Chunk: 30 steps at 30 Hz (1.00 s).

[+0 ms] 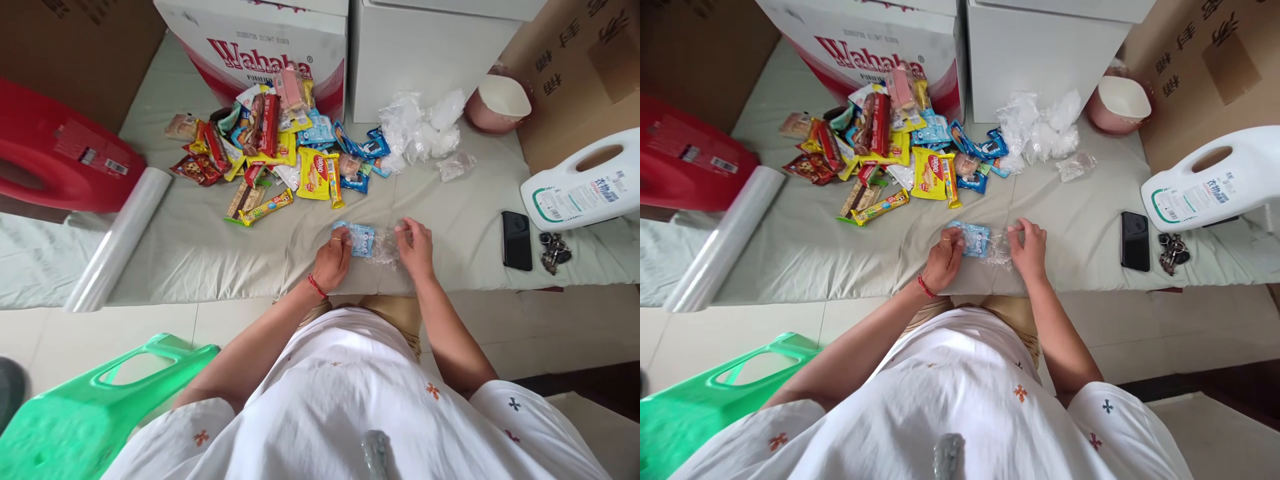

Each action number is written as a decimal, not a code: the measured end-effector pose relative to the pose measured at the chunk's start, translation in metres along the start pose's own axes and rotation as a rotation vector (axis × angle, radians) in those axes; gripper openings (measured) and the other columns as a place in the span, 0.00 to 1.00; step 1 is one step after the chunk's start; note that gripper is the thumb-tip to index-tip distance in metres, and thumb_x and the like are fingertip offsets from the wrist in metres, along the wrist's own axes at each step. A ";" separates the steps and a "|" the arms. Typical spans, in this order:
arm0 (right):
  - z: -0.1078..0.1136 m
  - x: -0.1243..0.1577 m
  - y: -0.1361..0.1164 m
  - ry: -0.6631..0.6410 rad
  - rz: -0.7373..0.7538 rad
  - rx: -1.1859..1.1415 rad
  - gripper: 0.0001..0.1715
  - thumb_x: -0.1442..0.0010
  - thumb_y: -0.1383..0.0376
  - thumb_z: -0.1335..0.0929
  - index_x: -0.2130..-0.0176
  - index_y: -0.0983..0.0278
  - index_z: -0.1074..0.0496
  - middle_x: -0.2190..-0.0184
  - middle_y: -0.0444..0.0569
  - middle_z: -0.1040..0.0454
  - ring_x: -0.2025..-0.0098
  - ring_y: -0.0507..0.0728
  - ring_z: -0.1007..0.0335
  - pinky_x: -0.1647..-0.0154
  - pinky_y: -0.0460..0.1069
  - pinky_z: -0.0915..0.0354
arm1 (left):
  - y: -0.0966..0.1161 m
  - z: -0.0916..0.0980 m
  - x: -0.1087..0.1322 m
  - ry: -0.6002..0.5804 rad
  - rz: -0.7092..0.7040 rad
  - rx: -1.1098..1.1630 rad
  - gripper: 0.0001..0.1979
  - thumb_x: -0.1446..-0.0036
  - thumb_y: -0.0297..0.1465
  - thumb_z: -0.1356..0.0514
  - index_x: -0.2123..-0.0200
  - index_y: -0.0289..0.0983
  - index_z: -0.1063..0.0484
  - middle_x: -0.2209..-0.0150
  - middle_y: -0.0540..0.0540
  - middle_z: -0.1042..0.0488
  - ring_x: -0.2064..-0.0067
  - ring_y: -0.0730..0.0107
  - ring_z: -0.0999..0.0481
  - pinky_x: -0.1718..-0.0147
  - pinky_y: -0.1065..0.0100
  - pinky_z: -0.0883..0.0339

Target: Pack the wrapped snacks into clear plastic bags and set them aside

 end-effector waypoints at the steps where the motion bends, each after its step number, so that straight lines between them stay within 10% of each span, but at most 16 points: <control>1: -0.005 -0.003 0.000 -0.052 0.021 0.062 0.26 0.35 0.48 0.33 0.51 0.63 0.21 0.58 0.56 0.21 0.52 0.63 0.31 0.44 0.60 0.37 | 0.001 -0.001 0.000 -0.009 0.004 -0.026 0.22 0.26 0.35 0.55 0.37 0.33 0.34 0.49 0.37 0.21 0.51 0.60 0.21 0.52 0.63 0.31; 5: -0.023 0.001 -0.009 -0.207 0.044 0.022 0.21 0.41 0.46 0.29 0.66 0.61 0.23 0.61 0.53 0.23 0.52 0.63 0.31 0.45 0.59 0.36 | 0.011 -0.009 0.000 -0.093 0.011 -0.251 0.23 0.27 0.34 0.54 0.34 0.42 0.32 0.43 0.41 0.24 0.50 0.61 0.21 0.55 0.66 0.32; 9: -0.023 0.011 -0.002 -0.179 -0.245 -0.392 0.21 0.42 0.46 0.30 0.65 0.60 0.28 0.63 0.48 0.25 0.64 0.56 0.29 0.63 0.51 0.30 | 0.015 -0.014 0.002 -0.160 0.048 -0.406 0.24 0.26 0.36 0.53 0.30 0.49 0.36 0.45 0.43 0.24 0.54 0.63 0.20 0.63 0.68 0.34; 17: -0.019 0.018 -0.014 -0.217 -0.438 -0.594 0.23 0.52 0.47 0.23 0.72 0.61 0.31 0.83 0.36 0.38 0.82 0.48 0.48 0.83 0.45 0.49 | 0.013 -0.020 0.003 -0.189 0.054 -0.464 0.25 0.25 0.37 0.55 0.28 0.51 0.40 0.45 0.41 0.25 0.57 0.63 0.20 0.66 0.67 0.35; 25: -0.067 0.004 -0.070 -0.252 -0.099 -0.402 0.20 0.37 0.48 0.31 0.63 0.62 0.21 0.70 0.46 0.23 0.68 0.54 0.28 0.65 0.49 0.32 | 0.013 -0.019 -0.002 -0.225 -0.009 -0.357 0.17 0.30 0.30 0.50 0.50 0.36 0.23 0.52 0.38 0.21 0.57 0.58 0.20 0.63 0.63 0.32; 30: -0.075 0.006 -0.086 -0.350 0.091 -0.298 0.32 0.29 0.42 0.40 0.59 0.60 0.18 0.55 0.52 0.18 0.52 0.59 0.22 0.50 0.53 0.29 | 0.002 -0.005 -0.007 -0.362 -0.073 0.291 0.09 0.41 0.32 0.40 0.59 0.35 0.24 0.64 0.41 0.20 0.62 0.58 0.19 0.62 0.61 0.28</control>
Point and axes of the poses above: each hand's wrist, its own x-axis away from the middle knuckle, its own z-axis out of the back of the hand, y = z × x, the point moved 7 cm from there along -x, towards the middle knuckle
